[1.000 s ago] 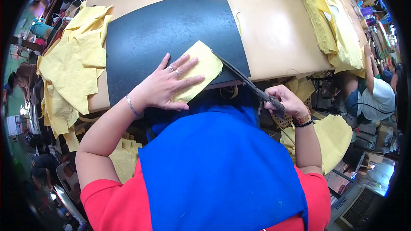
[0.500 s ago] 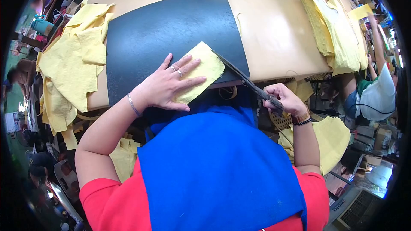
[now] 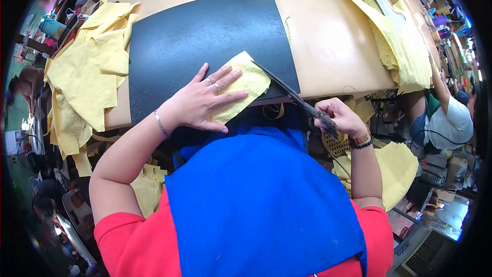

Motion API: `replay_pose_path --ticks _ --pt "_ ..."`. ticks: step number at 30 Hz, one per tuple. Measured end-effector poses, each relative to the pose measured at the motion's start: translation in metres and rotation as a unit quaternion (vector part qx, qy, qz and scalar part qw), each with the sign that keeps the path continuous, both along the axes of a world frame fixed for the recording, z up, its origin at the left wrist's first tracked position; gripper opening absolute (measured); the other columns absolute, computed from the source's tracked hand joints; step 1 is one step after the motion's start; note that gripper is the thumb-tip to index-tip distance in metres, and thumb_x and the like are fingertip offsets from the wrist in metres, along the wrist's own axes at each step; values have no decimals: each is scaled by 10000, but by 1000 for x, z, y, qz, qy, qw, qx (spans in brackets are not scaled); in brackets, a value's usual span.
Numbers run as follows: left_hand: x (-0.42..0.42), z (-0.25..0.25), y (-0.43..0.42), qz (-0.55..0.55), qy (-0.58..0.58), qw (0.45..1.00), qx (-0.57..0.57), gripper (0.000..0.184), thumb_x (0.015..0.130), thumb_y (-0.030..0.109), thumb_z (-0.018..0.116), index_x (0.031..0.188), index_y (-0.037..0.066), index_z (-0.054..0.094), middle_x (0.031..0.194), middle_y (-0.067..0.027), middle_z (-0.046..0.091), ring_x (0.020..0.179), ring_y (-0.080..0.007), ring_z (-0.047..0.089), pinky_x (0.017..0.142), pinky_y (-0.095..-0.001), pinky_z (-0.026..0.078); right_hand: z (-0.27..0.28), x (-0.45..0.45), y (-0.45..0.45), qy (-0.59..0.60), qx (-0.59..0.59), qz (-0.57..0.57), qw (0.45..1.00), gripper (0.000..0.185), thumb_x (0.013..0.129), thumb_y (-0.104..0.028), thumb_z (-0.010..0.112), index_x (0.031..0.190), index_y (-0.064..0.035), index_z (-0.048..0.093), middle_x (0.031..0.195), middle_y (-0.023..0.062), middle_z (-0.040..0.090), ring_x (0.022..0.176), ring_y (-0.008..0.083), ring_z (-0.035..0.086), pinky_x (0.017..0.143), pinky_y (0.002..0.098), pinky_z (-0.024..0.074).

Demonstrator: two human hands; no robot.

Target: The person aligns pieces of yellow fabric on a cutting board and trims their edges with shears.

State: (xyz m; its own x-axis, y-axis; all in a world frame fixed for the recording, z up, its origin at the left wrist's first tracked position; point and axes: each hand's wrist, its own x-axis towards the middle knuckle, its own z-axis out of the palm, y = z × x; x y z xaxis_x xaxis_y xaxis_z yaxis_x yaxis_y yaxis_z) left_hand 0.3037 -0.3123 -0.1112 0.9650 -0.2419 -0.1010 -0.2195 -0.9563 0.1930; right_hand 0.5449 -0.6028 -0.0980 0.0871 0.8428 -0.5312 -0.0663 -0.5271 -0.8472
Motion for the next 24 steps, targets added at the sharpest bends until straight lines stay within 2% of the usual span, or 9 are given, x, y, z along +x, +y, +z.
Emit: replay_pose_path --ticks 7,16,24 --pt "-1 1 0 2 -3 1000 -7 823 766 720 541 1456 314 348 1552 -147 209 1435 -357 175 1078 -668 160 -16 2 4 70 39 -12 997 247 814 -268 731 811 -54 607 703 -41 569 623 22 513 559 182 408" --pt "0 0 -1 1 -1 1000 3 857 748 759 521 1456 306 352 1553 -148 204 1434 -359 174 1079 -667 159 -8 -2 9 28 21 0 999 195 819 -198 732 782 -56 604 670 -65 532 607 21 485 555 192 397" --pt "0 -2 0 4 -4 1000 -5 873 735 775 517 1450 296 369 1554 -149 206 1431 -368 181 1085 -662 132 -7 -1 5 -12 16 -9 1000 219 820 -174 730 708 -48 589 625 -48 547 589 24 492 528 208 401"
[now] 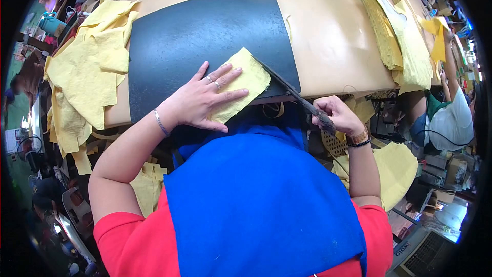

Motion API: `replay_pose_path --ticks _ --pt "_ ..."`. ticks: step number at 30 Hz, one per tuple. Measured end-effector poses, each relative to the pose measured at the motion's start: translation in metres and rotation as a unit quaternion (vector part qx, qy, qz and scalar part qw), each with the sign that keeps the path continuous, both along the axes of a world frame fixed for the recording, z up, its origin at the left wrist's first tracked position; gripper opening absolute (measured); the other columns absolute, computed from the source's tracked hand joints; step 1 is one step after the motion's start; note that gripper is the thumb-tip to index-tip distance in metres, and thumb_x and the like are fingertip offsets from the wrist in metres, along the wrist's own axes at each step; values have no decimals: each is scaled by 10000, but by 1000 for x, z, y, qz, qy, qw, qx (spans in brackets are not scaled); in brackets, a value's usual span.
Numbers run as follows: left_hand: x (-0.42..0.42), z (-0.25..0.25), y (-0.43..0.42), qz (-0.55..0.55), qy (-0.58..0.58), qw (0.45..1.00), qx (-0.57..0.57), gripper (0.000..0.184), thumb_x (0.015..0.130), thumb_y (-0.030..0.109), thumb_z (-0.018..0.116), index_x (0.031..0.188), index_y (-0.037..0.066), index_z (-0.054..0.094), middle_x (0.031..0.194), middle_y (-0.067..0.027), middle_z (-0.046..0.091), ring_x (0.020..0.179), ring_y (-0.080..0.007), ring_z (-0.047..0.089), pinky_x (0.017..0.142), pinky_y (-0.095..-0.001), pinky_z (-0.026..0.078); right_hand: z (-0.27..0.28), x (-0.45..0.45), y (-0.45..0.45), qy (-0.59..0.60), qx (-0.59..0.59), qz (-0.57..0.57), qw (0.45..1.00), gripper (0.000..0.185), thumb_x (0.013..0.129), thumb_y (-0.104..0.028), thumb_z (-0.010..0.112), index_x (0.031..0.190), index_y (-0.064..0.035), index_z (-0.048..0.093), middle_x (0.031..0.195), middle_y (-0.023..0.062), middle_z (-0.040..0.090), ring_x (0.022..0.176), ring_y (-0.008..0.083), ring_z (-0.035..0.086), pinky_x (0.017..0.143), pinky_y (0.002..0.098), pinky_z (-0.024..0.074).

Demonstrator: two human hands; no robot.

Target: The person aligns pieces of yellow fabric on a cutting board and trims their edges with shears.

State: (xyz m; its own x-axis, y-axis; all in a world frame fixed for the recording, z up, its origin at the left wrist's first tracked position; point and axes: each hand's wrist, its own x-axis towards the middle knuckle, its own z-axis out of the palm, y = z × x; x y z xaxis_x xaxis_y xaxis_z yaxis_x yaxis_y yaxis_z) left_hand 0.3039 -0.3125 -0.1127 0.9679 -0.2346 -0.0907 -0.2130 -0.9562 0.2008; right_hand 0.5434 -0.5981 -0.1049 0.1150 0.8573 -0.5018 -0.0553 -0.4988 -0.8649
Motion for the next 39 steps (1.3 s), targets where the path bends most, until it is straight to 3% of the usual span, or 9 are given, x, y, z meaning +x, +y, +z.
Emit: replay_pose_path --ticks 25,39 --pt "0 0 0 1 4 1000 9 876 723 763 549 1446 302 370 1554 -144 202 1431 -368 178 1078 -673 150 0 10 -13 6 -1 20 1000 231 828 -193 722 707 -52 585 621 -47 555 558 23 484 514 194 398" --pt "0 1 0 -3 6 1000 11 889 719 762 553 1451 295 364 1558 -142 193 1431 -372 173 1073 -677 158 -4 10 -8 36 23 24 999 267 834 -269 722 739 -53 597 648 -45 564 572 27 499 527 190 412"
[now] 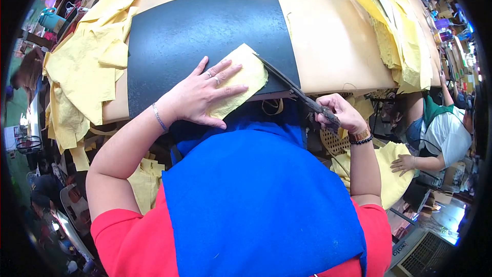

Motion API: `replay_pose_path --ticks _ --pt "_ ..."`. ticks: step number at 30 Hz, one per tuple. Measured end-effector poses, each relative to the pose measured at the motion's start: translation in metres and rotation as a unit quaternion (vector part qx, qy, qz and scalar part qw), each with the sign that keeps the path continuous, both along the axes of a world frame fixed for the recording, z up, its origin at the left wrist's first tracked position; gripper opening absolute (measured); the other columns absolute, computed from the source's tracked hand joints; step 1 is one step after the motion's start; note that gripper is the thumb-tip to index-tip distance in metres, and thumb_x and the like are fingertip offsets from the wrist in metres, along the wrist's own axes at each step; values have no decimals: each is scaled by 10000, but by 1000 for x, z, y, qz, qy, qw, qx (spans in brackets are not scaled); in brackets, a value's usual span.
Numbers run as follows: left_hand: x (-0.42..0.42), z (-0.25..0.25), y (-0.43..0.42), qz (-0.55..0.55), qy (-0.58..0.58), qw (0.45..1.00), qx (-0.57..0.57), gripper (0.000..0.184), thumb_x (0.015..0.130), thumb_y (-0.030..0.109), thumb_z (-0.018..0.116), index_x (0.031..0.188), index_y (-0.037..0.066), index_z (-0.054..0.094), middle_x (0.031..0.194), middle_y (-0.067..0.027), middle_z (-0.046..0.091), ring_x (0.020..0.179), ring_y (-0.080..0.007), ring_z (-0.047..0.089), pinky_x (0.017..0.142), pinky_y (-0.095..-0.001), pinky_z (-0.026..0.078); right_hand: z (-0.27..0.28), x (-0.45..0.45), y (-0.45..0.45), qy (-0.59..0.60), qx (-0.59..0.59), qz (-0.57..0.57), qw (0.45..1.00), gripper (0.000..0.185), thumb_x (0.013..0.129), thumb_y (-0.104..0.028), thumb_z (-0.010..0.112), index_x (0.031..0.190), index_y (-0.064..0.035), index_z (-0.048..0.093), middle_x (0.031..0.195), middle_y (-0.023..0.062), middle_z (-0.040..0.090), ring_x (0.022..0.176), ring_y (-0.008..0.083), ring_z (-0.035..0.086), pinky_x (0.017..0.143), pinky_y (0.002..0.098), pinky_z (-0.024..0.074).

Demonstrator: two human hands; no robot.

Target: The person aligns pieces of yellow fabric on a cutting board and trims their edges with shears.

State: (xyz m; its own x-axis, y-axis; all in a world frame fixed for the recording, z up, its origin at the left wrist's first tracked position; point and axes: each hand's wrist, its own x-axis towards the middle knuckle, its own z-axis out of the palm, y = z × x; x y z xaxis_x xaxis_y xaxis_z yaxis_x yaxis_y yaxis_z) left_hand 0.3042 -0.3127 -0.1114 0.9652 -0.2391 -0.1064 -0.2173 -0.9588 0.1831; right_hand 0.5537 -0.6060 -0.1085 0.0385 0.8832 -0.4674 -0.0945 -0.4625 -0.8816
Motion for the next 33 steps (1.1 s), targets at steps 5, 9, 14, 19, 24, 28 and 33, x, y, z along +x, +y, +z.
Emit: replay_pose_path --ticks 5,9,14,19,24,28,33 --pt "0 0 0 2 0 1000 -4 892 712 756 569 1451 299 363 1557 -143 195 1432 -369 174 1075 -673 160 7 0 5 9 -18 -5 1000 286 841 -279 720 741 -41 597 645 -34 575 567 37 528 518 198 428" --pt "0 2 0 1 3 1000 0 872 729 733 569 1457 314 337 1549 -140 212 1435 -362 166 1079 -670 173 8 3 -2 -6 -9 4 1000 281 851 -274 712 747 -36 605 644 -32 577 564 40 539 513 199 430" --pt "0 1 0 0 0 1000 -5 880 720 746 569 1453 309 353 1553 -144 204 1432 -367 176 1075 -672 169 10 1 6 -8 -14 1 1000 263 843 -264 716 754 -39 613 645 -34 578 568 38 530 522 198 430" --pt "0 1 1 -1 -2 1000 -8 891 712 749 575 1451 301 360 1554 -147 200 1429 -370 184 1071 -674 173 10 -4 22 -13 -30 -13 999 225 832 -240 715 760 -45 626 645 -37 578 585 29 512 537 197 420" --pt "-1 1 1 2 -7 1000 -12 896 705 740 589 1452 303 356 1555 -144 197 1427 -371 186 1073 -671 176 7 -1 21 -27 -26 -6 999 224 836 -226 719 740 -52 615 634 -44 573 570 22 506 517 197 409" --pt "0 1 0 3 -2 1000 -11 899 704 742 587 1452 301 355 1556 -144 194 1429 -368 183 1076 -669 172 14 -1 16 -35 -44 -6 998 230 846 -217 718 726 -58 603 619 -50 560 556 19 494 494 189 385" --pt "0 1 1 1 0 1000 -13 901 704 747 582 1452 298 356 1557 -145 193 1431 -368 177 1077 -669 167 7 -1 25 -34 -47 -7 998 244 836 -236 729 730 -60 598 625 -61 547 545 17 471 483 188 365"
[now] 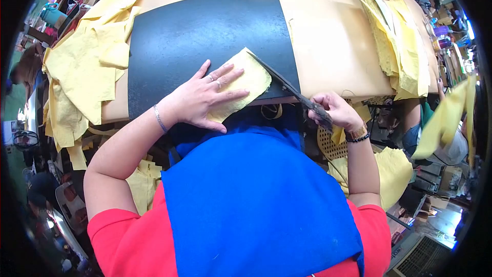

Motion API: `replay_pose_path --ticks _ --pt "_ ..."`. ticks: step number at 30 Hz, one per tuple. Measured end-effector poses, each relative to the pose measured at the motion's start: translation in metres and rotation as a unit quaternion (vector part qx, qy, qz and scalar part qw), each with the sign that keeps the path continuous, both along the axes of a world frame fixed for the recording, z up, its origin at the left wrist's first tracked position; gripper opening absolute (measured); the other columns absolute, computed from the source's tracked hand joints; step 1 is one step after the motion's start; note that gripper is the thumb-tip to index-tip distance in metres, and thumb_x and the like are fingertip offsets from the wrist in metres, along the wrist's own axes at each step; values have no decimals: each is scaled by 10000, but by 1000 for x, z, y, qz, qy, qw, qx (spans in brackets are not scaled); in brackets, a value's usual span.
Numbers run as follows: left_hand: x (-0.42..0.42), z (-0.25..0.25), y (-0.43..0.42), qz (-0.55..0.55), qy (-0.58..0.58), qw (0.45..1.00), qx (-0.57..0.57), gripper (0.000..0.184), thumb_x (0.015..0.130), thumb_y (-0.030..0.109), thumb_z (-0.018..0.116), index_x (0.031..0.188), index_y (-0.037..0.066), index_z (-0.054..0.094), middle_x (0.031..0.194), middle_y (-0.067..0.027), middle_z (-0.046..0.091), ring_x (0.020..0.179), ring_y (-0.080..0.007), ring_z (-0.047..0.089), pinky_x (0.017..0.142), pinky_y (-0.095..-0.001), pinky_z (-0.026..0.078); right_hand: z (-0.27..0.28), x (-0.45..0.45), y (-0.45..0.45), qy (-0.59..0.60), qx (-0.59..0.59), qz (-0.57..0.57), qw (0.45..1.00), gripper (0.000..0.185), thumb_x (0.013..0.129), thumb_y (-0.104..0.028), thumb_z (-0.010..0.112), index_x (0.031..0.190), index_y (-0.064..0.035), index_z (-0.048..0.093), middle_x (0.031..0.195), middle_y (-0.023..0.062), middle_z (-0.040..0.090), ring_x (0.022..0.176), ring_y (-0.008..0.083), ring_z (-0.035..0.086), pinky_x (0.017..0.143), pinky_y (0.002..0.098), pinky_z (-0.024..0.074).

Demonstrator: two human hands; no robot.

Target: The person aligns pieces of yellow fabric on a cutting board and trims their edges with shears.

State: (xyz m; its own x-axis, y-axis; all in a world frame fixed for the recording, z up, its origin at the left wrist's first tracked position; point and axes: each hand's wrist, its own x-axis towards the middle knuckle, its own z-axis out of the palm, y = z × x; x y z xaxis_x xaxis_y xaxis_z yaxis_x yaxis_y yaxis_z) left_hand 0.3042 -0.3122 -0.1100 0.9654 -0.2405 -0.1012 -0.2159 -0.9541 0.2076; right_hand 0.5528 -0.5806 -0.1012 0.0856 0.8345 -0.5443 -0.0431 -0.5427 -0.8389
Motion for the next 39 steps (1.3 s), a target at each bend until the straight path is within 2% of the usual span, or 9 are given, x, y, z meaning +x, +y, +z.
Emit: replay_pose_path --ticks 5,17,23,26,29,32,34,37,39 --pt "-1 -1 0 1 -7 1000 -5 901 704 755 573 1449 295 363 1557 -146 192 1432 -369 174 1077 -669 164 4 -2 17 23 17 1 1000 269 820 -262 743 738 -50 598 646 -59 555 549 24 476 495 198 377" --pt "0 1 -1 1 -1 1000 0 905 697 751 585 1447 294 366 1556 -149 195 1432 -371 173 1073 -674 167 5 4 18 -18 14 24 999 228 841 -242 722 764 -44 638 645 -34 578 580 36 515 521 209 410" --pt "0 2 -1 3 2 1000 -1 909 693 754 588 1447 297 367 1555 -148 199 1433 -368 172 1076 -671 161 14 6 37 -5 27 38 999 226 821 -235 735 739 -73 599 629 -57 551 546 12 479 487 182 372" --pt "1 2 0 2 5 1000 -5 916 697 768 572 1450 289 364 1556 -148 198 1435 -368 166 1072 -678 153 16 16 30 -26 13 54 998 217 840 -227 722 779 -41 629 649 -21 588 583 42 535 526 201 419" --pt "3 1 0 29 9 1000 1 925 708 783 542 1456 273 357 1559 -151 189 1439 -366 157 1063 -690 144 -3 36 11 -21 16 -10 1000 207 850 -216 711 786 -50 606 654 -19 586 569 42 526 520 188 411" --pt "17 -6 10 81 -2 997 12 915 730 784 511 1462 259 349 1562 -155 177 1442 -365 145 1055 -699 139 -28 39 4 -63 135 -162 975 191 846 -171 723 801 -42 589 682 -1 597 589 40 529 527 185 416" --pt "31 -9 20 111 -4 994 16 871 774 747 494 1470 246 334 1564 -156 170 1444 -364 136 1052 -705 137 -40 49 7 -115 216 -237 940 143 853 -99 706 857 -16 590 741 25 621 641 54 564 567 194 457" --pt "63 -7 44 148 -14 989 24 847 805 695 506 1481 226 305 1559 -173 167 1444 -361 135 1083 -673 113 -59 61 20 -131 284 -412 856 111 879 -67 666 920 1 589 787 42 634 662 75 588 608 203 492" --pt "88 -6 68 163 -11 986 41 805 845 690 453 1485 228 290 1560 -174 162 1446 -350 128 1098 -655 87 -72 73 20 -131 318 -431 834 125 888 -70 660 958 8 590 789 43 636 663 85 602 618 213 511"
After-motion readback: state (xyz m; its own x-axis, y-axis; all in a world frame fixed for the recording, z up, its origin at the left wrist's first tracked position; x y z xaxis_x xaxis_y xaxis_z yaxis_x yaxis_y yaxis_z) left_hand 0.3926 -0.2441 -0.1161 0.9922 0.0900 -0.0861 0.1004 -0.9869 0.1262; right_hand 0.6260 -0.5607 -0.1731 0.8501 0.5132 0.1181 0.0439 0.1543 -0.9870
